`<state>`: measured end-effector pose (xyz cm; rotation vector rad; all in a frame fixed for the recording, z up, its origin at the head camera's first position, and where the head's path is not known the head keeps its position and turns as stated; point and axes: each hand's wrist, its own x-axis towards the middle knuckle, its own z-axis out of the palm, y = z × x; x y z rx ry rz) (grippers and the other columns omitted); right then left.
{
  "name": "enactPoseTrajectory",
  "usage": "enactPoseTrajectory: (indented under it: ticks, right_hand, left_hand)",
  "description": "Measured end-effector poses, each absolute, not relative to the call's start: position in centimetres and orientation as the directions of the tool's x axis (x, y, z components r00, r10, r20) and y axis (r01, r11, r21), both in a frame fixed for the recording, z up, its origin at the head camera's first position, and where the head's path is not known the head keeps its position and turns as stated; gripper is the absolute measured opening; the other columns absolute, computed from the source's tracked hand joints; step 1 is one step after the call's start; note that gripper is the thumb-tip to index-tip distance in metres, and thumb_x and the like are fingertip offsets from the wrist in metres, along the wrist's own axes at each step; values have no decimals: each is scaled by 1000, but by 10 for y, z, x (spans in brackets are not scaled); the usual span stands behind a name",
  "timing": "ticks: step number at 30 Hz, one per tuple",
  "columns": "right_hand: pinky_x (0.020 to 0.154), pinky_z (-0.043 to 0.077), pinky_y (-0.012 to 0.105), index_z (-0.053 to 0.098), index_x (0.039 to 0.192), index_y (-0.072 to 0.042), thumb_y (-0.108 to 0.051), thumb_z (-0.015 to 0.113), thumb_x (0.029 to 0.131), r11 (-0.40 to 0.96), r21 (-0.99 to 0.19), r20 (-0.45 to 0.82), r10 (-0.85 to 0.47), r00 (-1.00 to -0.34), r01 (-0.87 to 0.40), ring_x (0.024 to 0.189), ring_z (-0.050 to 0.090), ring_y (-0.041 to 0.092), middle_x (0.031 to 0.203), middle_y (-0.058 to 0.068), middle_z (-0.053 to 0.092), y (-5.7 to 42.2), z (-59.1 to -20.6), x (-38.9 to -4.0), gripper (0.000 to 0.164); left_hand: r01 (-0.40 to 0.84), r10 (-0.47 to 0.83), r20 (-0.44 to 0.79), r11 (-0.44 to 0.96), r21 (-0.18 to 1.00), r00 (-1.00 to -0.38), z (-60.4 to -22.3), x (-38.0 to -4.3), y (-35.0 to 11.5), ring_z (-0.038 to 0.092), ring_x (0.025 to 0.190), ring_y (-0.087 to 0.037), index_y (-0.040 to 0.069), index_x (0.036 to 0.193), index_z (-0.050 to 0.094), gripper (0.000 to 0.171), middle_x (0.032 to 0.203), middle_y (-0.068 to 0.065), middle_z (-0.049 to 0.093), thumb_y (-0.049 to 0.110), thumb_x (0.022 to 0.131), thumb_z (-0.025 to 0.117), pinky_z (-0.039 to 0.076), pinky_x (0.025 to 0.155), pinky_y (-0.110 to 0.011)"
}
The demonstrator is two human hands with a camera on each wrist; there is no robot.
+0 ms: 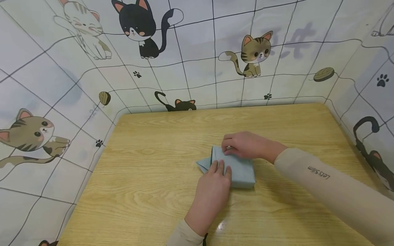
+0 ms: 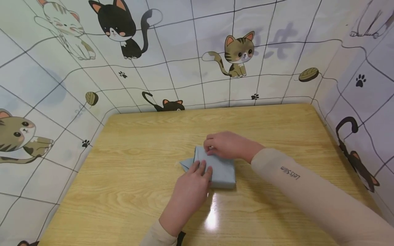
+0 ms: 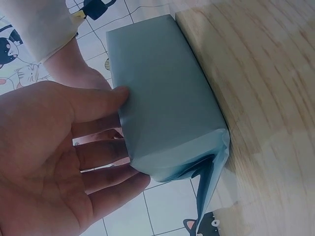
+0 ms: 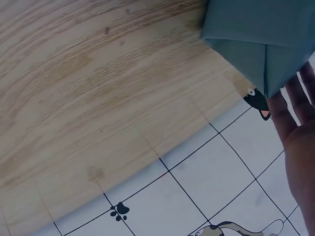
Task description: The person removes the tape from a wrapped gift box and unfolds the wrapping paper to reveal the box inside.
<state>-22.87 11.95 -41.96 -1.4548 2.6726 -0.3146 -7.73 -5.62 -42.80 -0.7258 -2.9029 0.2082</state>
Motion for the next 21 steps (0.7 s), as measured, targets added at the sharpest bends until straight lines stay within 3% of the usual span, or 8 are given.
enactPoseTrajectory:
  ticks: [6,14,21]
  right_hand:
    - [80,59,36,67,103,-21,-26,69,105,571,-200,-65,-819,-570,-796,86,60,8,109,-5,65,114,-414,-226,6]
    - [64,50,26,59,104,-19,-22,62,109,563,-96,-134,-824,-550,-821,77,53,8,104,-4,56,104,-410,-225,6]
    - [63,47,25,61,103,-18,-13,62,108,559,-110,-152,-827,-542,-822,89,54,12,116,-2,56,102,-412,-225,6]
  left_hand:
    - [453,476,113,873,-179,-872,-429,-77,-55,66,136,-25,19,137,74,36,144,-8,71,24,102,71,59,105,-31]
    - [450,479,138,871,-195,-867,-431,-77,-57,66,135,-24,19,137,74,38,143,-8,71,25,99,73,58,106,-30]
    - [453,480,154,873,-183,-863,-432,-77,-57,67,134,-25,18,136,75,36,142,-8,72,22,100,73,58,106,-30]
